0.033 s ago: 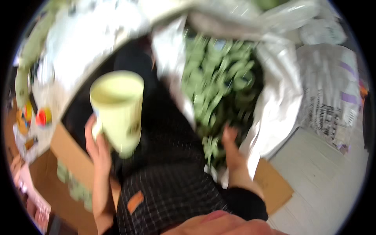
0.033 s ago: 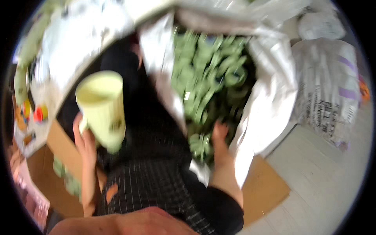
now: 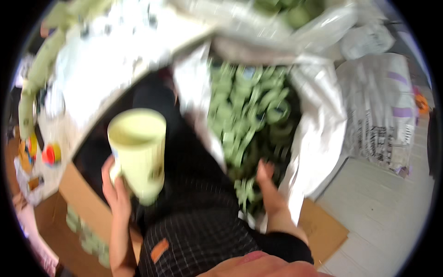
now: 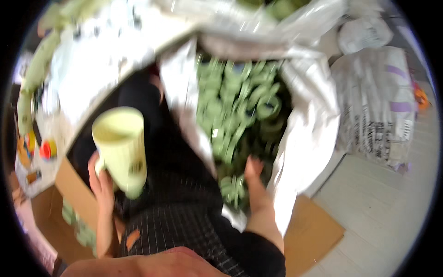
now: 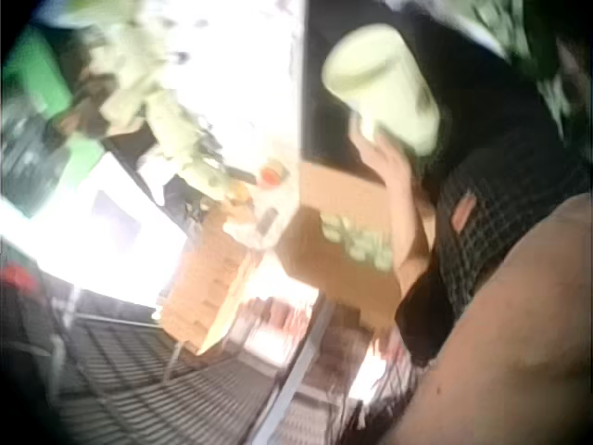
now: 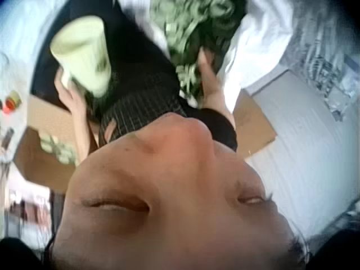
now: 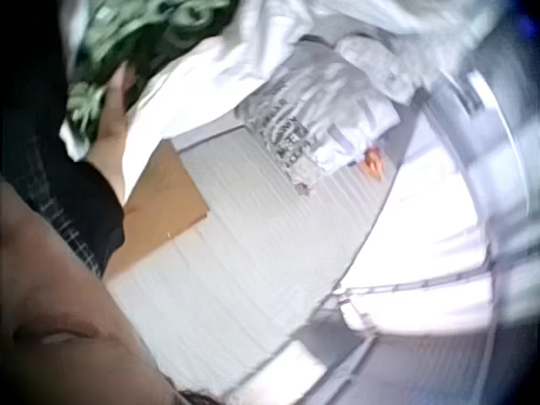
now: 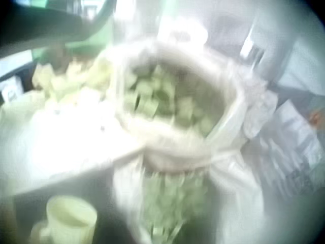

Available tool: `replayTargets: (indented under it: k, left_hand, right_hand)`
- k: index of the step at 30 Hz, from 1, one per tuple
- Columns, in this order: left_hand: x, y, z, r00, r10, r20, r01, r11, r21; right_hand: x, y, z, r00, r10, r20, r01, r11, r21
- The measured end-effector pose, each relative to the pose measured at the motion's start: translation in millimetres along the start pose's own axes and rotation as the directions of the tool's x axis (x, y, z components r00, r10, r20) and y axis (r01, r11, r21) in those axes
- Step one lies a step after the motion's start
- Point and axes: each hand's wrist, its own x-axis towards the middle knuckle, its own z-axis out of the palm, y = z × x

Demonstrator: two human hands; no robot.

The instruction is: The person takes plastic pitchers and inserts them into clear plastic bags, then places the bagged pitchers into a large cardboard box. Later, they assemble a new cardboard box and secure its bottom with tape using a tape dispenser.

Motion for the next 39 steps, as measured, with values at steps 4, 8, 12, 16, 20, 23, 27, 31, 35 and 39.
replayTargets:
  k: [4, 8, 12, 16, 20, 23, 27, 31, 35, 39]
  left_hand:
    - [3.3, 19.8, -15.3, 0.985, -0.169, 0.024, 0.171, 0.976, -0.138]
    - [8.9, 28.2, -13.9, 0.985, -0.128, 0.113, 0.141, 0.984, -0.113]
    - [-3.1, 9.0, -9.1, 0.993, -0.065, 0.094, 0.088, 0.959, -0.27]
    - [-15.1, -10.1, -25.5, 0.999, -0.033, 0.027, 0.039, 0.958, -0.284]
    - [-14.7, -10.4, -34.9, 0.998, -0.035, 0.048, 0.048, 0.954, -0.297]
    - [-6.8, -9.7, -26.2, 0.995, 0.003, 0.097, 0.031, 0.938, -0.346]
    - [-12.7, -10.2, -25.2, 0.997, -0.014, 0.069, 0.042, 0.908, -0.417]
    - [-20.2, -8.6, -26.1, 0.999, -0.008, 0.041, 0.024, 0.909, -0.416]
    - [-27.2, -9.0, -25.6, 0.998, -0.014, 0.067, 0.043, 0.884, -0.465]
    - [-27.9, -16.9, -32.8, 0.991, -0.061, 0.122, 0.117, 0.842, -0.527]
  right_hand:
    - [54.4, -70.1, -196.9, 0.931, -0.242, -0.273, 0.351, 0.795, 0.495]
    - [76.0, -156.5, -337.6, 0.986, -0.154, 0.071, -0.167, -0.8, 0.576]
    - [100.2, -232.4, -277.0, 0.925, -0.036, -0.378, 0.371, 0.296, 0.88]
    - [58.9, -236.2, -341.1, 0.707, -0.137, -0.694, 0.697, 0.302, 0.65]
    - [48.0, -247.7, -324.0, 0.814, -0.255, -0.522, 0.574, 0.217, 0.789]
    - [53.0, -238.8, -339.6, 0.59, -0.396, -0.704, 0.798, 0.419, 0.433]
    - [70.9, -233.3, -359.5, 0.864, -0.285, -0.415, 0.455, 0.09, 0.886]
    - [61.7, -236.2, -461.1, 0.597, -0.353, -0.721, 0.732, -0.127, 0.669]
    - [36.2, -260.4, -488.1, 0.148, -0.664, -0.733, 0.916, -0.188, 0.356]
    - [33.0, -252.5, -472.4, 0.12, -0.658, -0.744, 0.893, -0.255, 0.37]
